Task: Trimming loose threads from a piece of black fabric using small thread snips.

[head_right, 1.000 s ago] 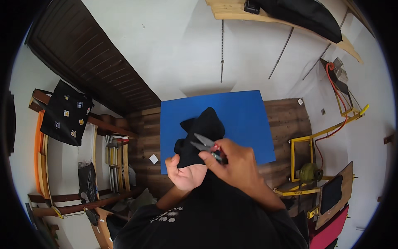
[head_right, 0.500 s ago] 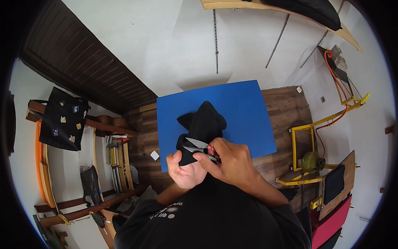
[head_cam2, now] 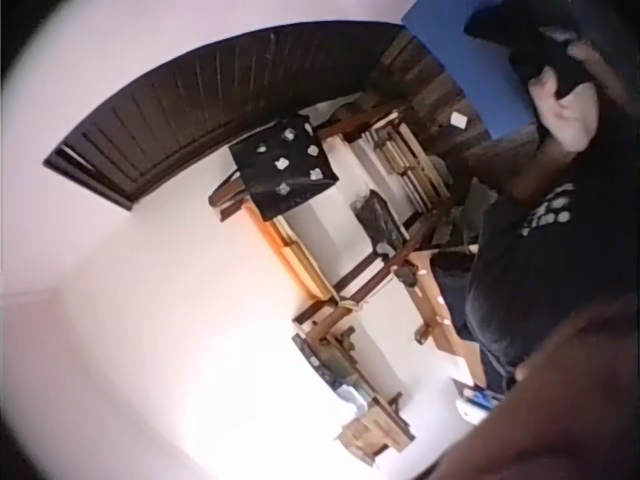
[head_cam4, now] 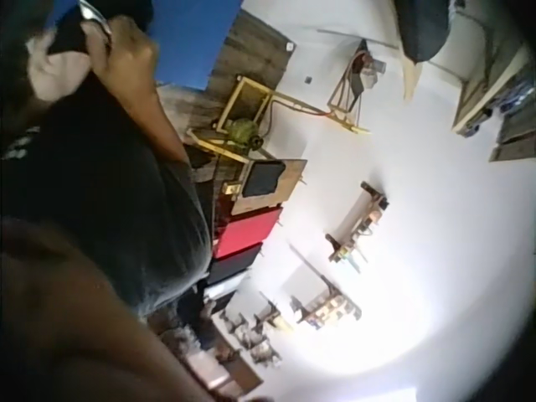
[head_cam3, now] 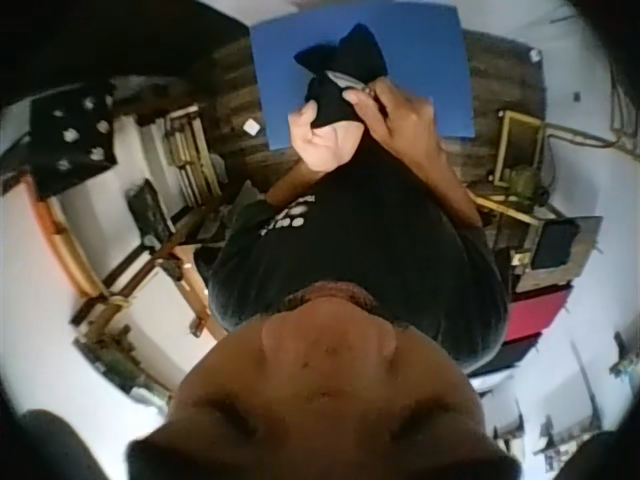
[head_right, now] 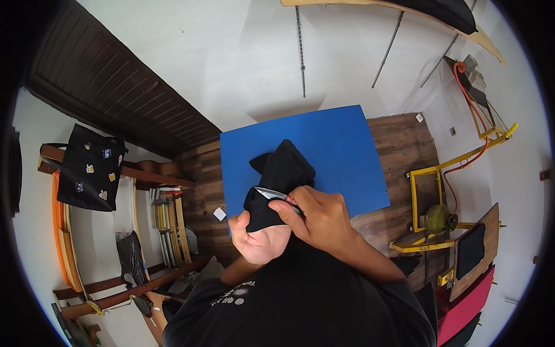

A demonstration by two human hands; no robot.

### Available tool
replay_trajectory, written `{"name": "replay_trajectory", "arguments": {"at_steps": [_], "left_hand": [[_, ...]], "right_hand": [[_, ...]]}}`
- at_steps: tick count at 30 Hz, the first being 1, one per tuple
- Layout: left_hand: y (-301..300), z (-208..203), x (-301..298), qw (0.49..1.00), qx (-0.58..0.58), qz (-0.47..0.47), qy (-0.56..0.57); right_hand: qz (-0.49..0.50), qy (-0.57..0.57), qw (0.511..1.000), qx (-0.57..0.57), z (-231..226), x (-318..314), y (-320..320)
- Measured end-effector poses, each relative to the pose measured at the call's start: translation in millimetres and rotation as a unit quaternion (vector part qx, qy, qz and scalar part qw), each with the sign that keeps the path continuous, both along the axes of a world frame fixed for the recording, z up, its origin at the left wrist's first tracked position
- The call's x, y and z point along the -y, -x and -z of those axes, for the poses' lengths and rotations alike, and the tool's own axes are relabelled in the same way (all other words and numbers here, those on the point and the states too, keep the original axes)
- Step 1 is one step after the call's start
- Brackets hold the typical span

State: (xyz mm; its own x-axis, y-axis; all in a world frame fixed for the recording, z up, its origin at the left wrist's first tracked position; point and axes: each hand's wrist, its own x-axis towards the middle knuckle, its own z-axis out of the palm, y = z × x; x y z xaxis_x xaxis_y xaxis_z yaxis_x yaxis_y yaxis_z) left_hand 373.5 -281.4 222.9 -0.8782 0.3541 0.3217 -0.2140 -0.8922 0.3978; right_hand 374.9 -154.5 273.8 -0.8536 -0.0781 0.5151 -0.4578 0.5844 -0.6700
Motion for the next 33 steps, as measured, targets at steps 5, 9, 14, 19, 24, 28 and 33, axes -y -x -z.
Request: {"name": "replay_trajectory", "arguments": {"at_steps": [5, 9, 14, 19, 24, 28, 33], "left_hand": [[-2, -5, 0, 0.998, -0.024, 0.023, -0.062], [-3, -7, 1, 0.999, 0.010, 0.020, -0.042], [-3, -2, 2, 0.999, -0.010, 0.020, -0.025], [-2, -10, -1, 0.999, -0.040, -0.002, -0.017], [-3, -14, -5, 0.999, -0.014, -0.004, -0.040], [-1, -7, -4, 0.999, 0.021, -0.012, -0.027], [5, 2, -4, 0.998, -0.022, -0.022, -0.046]], "right_hand": [[0.000, 0.008, 1.000, -0.001, -4, 1, -2], [0.003, 0.008, 1.000, -0.011, -6, 0, -2], [0.019, -0.008, 1.000, -0.010, -5, -2, -2], [0.026, -0.004, 1.000, 0.007, -6, -3, -1], [0.039, 0.012, 0.999, 0.025, -10, -2, 0], [0.050, -0.013, 0.999, -0.016, -8, -4, 3], [0.044, -0.011, 0.999, -0.007, -10, -6, 4]]}}
